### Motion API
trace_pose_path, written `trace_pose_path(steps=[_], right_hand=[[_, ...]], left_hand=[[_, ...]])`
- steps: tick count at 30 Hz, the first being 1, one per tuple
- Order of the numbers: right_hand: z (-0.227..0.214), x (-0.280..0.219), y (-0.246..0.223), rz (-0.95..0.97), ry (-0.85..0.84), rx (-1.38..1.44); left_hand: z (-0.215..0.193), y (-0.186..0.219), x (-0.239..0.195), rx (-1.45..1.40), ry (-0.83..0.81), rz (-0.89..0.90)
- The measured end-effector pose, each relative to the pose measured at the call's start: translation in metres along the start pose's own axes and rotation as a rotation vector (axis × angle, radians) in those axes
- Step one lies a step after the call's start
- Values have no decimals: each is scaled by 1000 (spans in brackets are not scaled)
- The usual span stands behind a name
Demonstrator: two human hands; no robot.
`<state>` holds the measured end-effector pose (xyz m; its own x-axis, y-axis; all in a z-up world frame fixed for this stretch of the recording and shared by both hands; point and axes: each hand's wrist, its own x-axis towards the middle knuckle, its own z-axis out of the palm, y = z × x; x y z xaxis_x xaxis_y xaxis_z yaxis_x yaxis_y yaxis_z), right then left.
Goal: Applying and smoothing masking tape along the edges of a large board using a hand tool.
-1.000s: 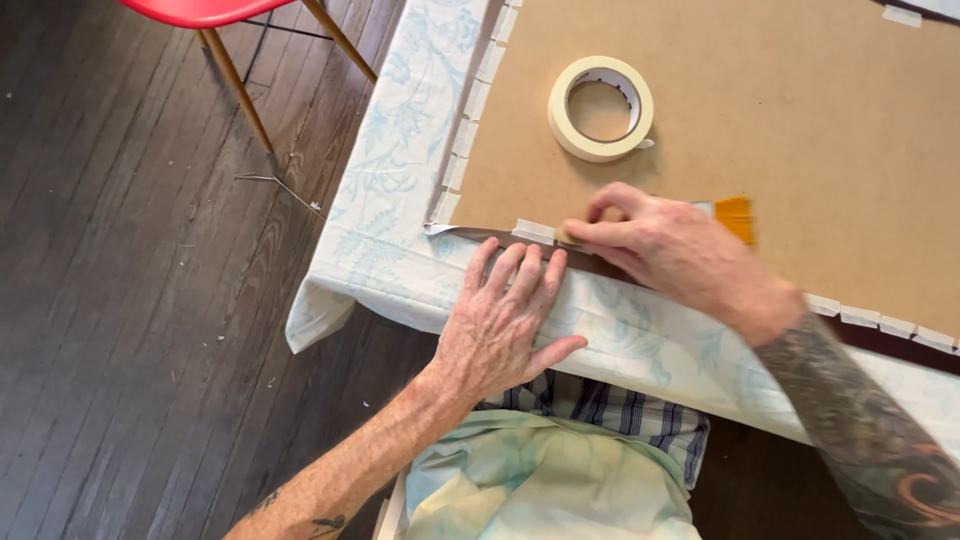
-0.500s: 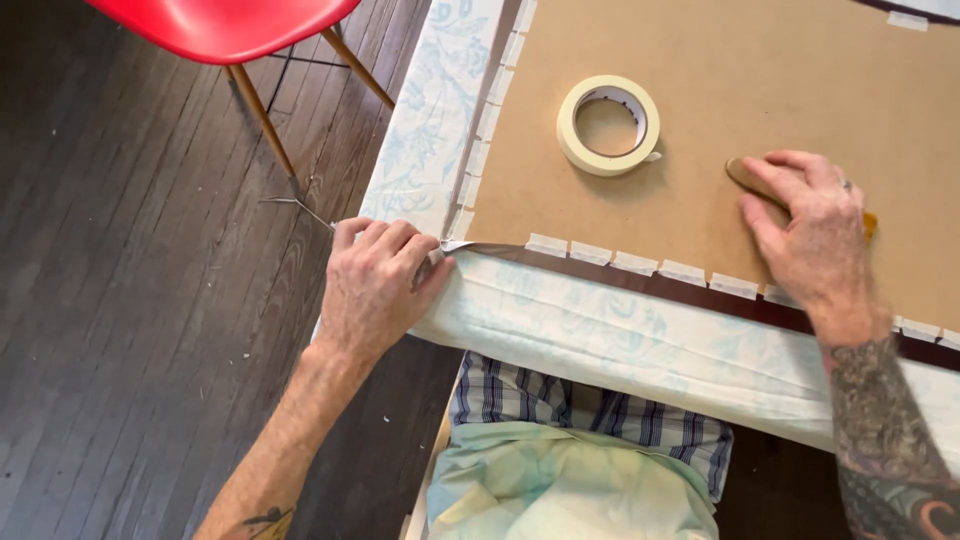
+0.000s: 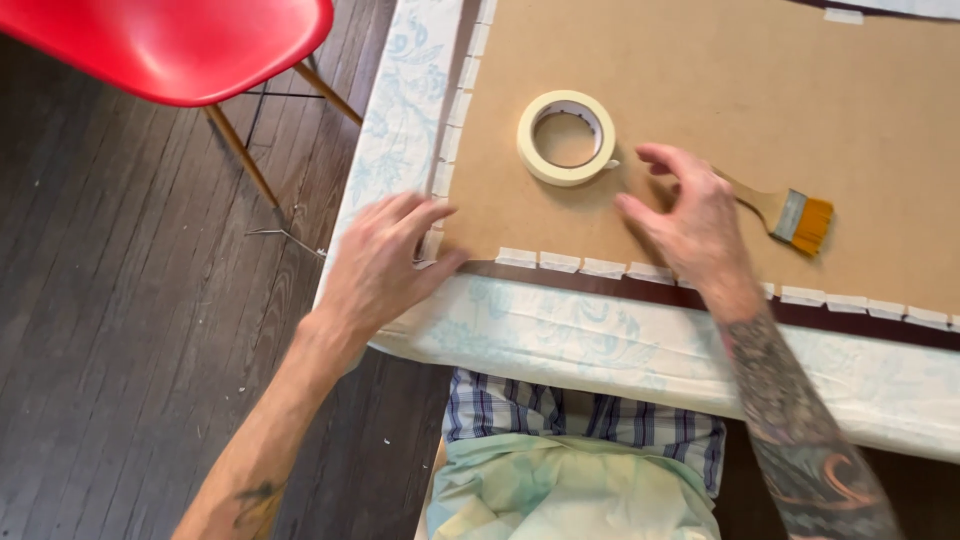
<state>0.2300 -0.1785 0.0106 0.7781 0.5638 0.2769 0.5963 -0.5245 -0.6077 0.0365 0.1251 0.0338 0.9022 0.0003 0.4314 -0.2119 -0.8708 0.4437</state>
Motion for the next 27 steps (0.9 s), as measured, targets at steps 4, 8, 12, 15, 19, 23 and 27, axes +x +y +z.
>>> trace_pose_path(steps=[4,8,12,15,19,23,27], right_hand=[[22,17,-12,25,59,6],[27,27,-15,84,126,67],[14,19,-21,103,103,119],[-9,2,-32,164,37,160],[-20,-8,-37,191,23,178],[-8,-5,-29,95,159,179],[0,-3,-25,136,263,241]], left_hand=[[53,7,67,-66,-89,142],[116,5,113,35,-126,304],[119,8,121,17,-186,344],[105,20,122,1,-268,359],[105,23,129,-112,-262,363],[105,29,135,-193,-252,325],[105,34,136,-172,-236,292]])
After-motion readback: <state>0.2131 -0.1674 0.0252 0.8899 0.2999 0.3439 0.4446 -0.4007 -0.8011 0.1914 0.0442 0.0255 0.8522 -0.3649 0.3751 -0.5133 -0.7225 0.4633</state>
